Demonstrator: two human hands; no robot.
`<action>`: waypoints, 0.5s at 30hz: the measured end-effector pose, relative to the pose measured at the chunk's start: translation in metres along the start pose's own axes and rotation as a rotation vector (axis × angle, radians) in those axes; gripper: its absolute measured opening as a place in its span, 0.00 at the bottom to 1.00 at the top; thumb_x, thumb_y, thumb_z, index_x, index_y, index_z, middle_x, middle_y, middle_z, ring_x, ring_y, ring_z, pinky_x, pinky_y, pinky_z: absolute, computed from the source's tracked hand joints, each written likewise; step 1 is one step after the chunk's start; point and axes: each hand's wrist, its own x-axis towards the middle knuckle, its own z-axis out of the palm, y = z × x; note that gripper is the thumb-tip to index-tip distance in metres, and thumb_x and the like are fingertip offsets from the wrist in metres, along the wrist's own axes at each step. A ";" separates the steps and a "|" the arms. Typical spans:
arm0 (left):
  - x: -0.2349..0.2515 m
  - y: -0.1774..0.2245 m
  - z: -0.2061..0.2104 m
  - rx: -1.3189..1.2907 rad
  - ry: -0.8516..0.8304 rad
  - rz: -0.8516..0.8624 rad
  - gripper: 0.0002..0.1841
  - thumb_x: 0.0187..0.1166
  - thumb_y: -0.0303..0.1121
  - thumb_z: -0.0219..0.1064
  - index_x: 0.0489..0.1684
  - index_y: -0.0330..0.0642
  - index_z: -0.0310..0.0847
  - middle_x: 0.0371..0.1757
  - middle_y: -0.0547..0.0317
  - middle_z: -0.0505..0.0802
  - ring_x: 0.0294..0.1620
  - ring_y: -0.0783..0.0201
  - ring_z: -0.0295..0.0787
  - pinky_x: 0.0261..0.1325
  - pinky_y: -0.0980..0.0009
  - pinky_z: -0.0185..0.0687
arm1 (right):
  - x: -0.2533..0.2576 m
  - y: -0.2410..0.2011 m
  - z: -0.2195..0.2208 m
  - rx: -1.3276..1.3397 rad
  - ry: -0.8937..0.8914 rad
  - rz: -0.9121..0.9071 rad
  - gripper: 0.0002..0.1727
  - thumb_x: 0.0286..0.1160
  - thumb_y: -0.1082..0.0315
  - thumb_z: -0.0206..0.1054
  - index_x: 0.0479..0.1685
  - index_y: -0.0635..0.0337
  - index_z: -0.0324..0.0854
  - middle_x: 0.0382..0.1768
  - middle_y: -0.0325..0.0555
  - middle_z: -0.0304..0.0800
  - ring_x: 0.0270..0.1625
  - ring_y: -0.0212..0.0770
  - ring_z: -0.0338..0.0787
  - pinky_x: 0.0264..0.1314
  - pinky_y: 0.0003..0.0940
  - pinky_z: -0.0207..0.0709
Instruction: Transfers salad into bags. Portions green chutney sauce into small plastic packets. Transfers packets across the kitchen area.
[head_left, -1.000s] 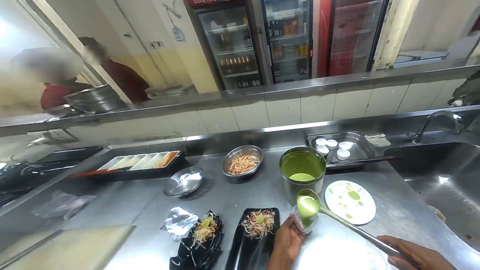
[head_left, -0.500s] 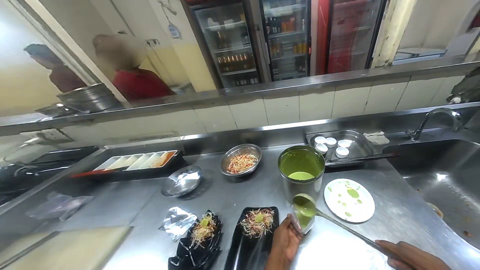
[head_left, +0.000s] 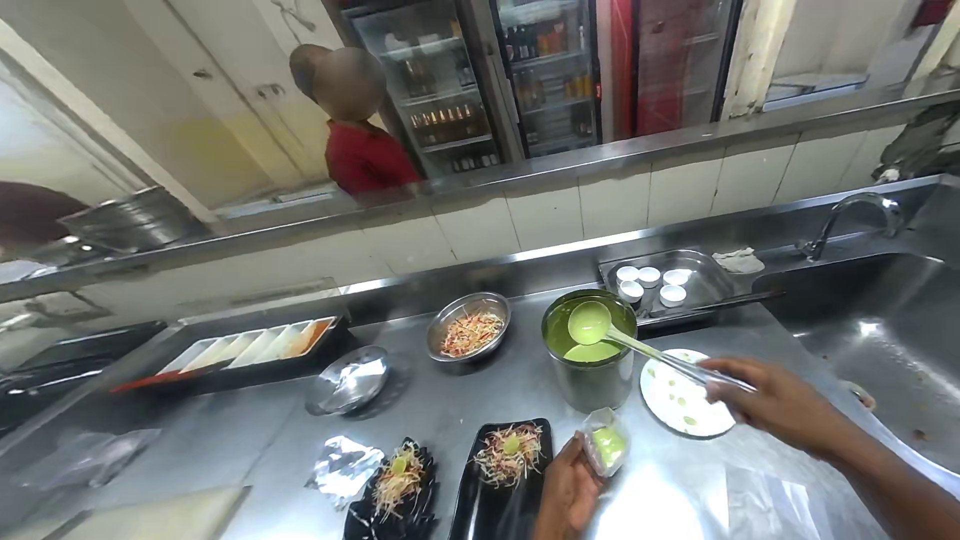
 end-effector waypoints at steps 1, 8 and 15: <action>0.001 0.000 0.003 0.008 -0.015 -0.007 0.18 0.96 0.39 0.42 0.65 0.35 0.70 0.43 0.47 0.90 0.40 0.57 0.92 0.44 0.62 0.90 | 0.015 -0.009 0.000 -0.076 -0.016 0.010 0.17 0.88 0.67 0.61 0.71 0.61 0.80 0.39 0.43 0.90 0.28 0.32 0.82 0.35 0.29 0.77; 0.014 0.003 0.019 -0.047 -0.068 -0.017 0.20 0.97 0.41 0.40 0.62 0.35 0.72 0.43 0.47 0.92 0.41 0.57 0.93 0.44 0.62 0.91 | 0.089 -0.028 0.012 -0.167 -0.096 0.023 0.14 0.87 0.69 0.62 0.66 0.63 0.81 0.35 0.45 0.88 0.26 0.33 0.82 0.33 0.29 0.77; 0.044 0.009 0.016 -0.046 0.056 0.076 0.16 0.96 0.36 0.42 0.53 0.33 0.73 0.37 0.52 0.88 0.35 0.61 0.90 0.44 0.66 0.90 | 0.122 -0.055 0.012 -0.369 -0.204 0.046 0.15 0.87 0.68 0.61 0.65 0.63 0.82 0.39 0.51 0.91 0.32 0.41 0.88 0.40 0.39 0.82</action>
